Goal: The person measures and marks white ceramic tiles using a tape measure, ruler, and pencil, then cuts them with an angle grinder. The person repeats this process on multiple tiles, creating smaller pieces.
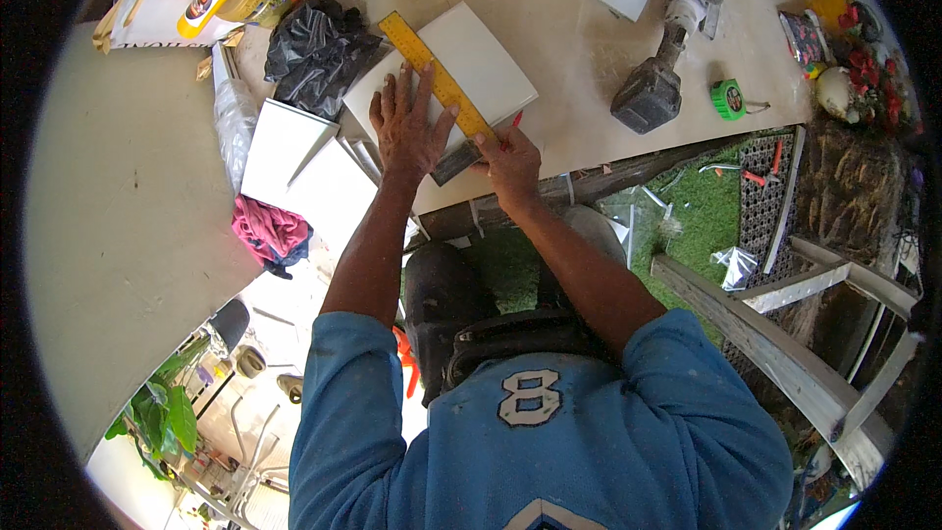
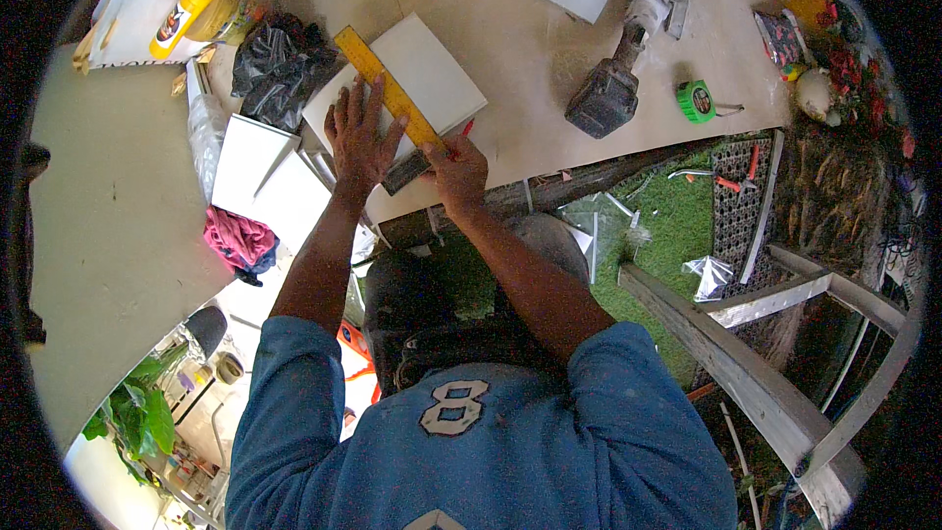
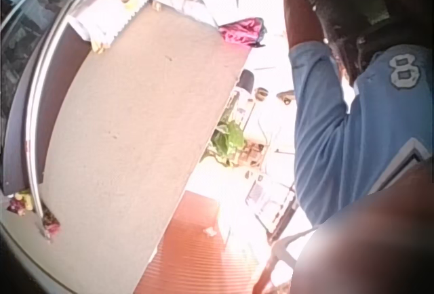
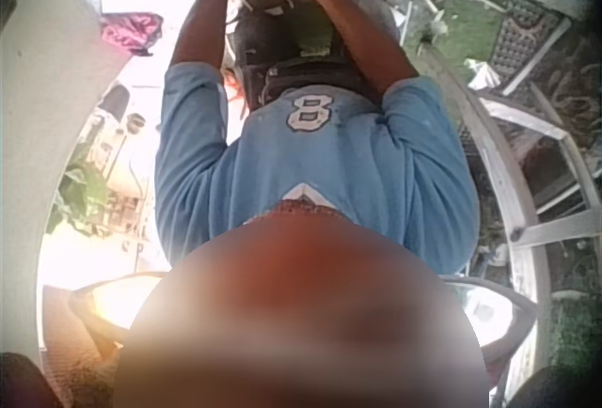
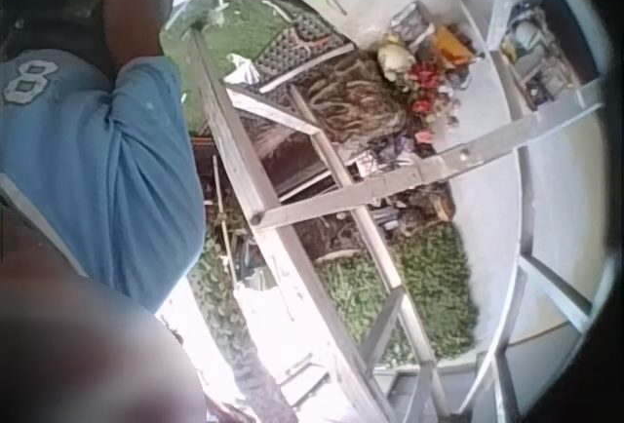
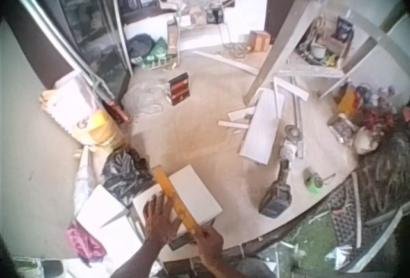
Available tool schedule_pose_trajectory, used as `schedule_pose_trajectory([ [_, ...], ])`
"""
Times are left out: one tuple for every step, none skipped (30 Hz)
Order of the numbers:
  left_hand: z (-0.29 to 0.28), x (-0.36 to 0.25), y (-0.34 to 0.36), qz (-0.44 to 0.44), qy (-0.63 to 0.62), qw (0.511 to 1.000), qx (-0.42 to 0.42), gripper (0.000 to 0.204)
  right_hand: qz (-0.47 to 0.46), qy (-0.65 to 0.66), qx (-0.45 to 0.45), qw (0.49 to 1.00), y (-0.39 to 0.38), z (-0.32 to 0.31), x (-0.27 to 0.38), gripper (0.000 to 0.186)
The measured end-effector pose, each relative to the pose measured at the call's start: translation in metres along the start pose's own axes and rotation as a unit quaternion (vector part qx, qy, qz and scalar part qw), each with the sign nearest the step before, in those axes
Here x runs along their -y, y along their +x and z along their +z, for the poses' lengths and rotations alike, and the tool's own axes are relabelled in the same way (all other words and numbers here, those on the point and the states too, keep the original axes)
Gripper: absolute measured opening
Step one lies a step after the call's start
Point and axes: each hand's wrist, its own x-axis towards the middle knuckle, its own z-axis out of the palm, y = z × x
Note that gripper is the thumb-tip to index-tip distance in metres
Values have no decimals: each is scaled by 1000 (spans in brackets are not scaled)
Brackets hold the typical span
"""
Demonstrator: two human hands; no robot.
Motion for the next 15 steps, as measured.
schedule_pose_trajectory([
  [0,0,0,0,1,1000,-1,81,-2,5,-1,1000,0,0,-1,26],
  [0,-1,0,-1,3,1000,-1,81,-4,11,-2,1000,1,0,-2,26],
  [0,-1,0,-1,5,1000,0,81,4,18,-7,1000,1,0,-3,26],
  [0,-1,0,0,7,1000,0,81,-4,12,-2,1000,2,-1,-4,27],
  [0,-1,1,-5,11,1000,9,81,-2,7,-1,1000,4,-1,-4,27],
  [0,-2,1,-2,7,1000,2,82,9,3,-5,1000,4,-1,-5,28],
  [0,-2,1,-3,4,1000,2,82,9,5,-4,1000,4,-3,-5,30],
  [-1,-2,1,-11,5,1000,13,82,18,7,-7,1000,2,-5,-4,33],
  [-1,-2,1,-8,2,1000,6,83,13,26,3,1000,0,-8,-2,37],
  [-1,-2,2,-11,2,1000,8,83,-49,-65,-8,997,-5,-12,2,43],
  [-1,-2,2,-16,2,1000,10,83,-124,-139,-5,982,-13,-20,7,50],
  [-1,-2,2,-18,4,1000,14,84,-159,-223,-14,962,-21,-27,13,57],
  [-1,-2,2,-22,4,1000,17,84,-195,-207,50,957,-33,-35,21,57],
  [-1,-2,2,-28,5,999,22,84,-190,-204,102,955,-48,-46,31,58],
  [-1,-2,2,-32,5,999,26,84,-188,-196,156,950,-54,-52,44,59],
])
